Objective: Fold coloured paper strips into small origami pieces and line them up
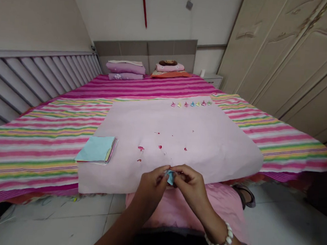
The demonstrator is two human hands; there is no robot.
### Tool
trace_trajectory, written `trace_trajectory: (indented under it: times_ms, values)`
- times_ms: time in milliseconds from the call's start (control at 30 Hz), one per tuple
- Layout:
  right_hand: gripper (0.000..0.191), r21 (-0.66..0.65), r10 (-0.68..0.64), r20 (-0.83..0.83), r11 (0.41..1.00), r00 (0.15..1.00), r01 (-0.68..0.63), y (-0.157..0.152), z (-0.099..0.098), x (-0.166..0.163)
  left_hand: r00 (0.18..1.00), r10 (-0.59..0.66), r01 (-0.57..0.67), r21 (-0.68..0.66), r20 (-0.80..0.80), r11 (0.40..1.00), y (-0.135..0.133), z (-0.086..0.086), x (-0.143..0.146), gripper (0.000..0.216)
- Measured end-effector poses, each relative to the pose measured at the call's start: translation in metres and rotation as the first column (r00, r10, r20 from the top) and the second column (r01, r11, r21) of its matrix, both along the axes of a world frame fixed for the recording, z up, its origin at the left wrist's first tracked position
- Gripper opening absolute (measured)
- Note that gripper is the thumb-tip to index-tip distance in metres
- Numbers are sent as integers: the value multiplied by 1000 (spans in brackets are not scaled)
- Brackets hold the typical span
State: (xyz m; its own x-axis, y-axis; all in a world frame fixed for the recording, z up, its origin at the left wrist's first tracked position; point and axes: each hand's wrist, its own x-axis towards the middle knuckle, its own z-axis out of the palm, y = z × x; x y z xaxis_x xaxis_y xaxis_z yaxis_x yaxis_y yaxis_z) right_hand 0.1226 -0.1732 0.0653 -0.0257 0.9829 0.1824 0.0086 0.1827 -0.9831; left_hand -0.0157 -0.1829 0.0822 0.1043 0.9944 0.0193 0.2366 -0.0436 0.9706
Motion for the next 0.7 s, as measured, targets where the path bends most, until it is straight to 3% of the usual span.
trace_trajectory:
  times_ms: [133, 233, 333, 533, 600, 700]
  values:
    - [12, -169, 40, -241, 982, 970, -83, 2, 2, 2, 964, 25, 17, -158, 263, 987, 1, 5, -3, 33]
    - [12, -166, 66, -283, 979, 957, -117, 2, 6, 3, 943, 38, 38, -222, 330, 974, 2, 11, -7, 33]
    - [13, -82, 89, -250, 990, 964, -113, 1, 8, 3, 949, 72, 18, -281, 307, 960, 2, 15, -11, 34]
    - [22, 264, 14, 55, 964, 998, -28, -4, 7, 0, 945, 116, -31, -270, 307, 962, 6, 14, -12, 26]
    - [20, 270, 35, 73, 961, 997, -53, -5, 8, 0, 941, 149, -67, -266, 305, 962, 6, 11, -12, 24]
    - [19, 96, 94, -65, 992, 993, -87, -7, 11, 0, 921, 220, -134, -268, 322, 954, 6, 8, -11, 22]
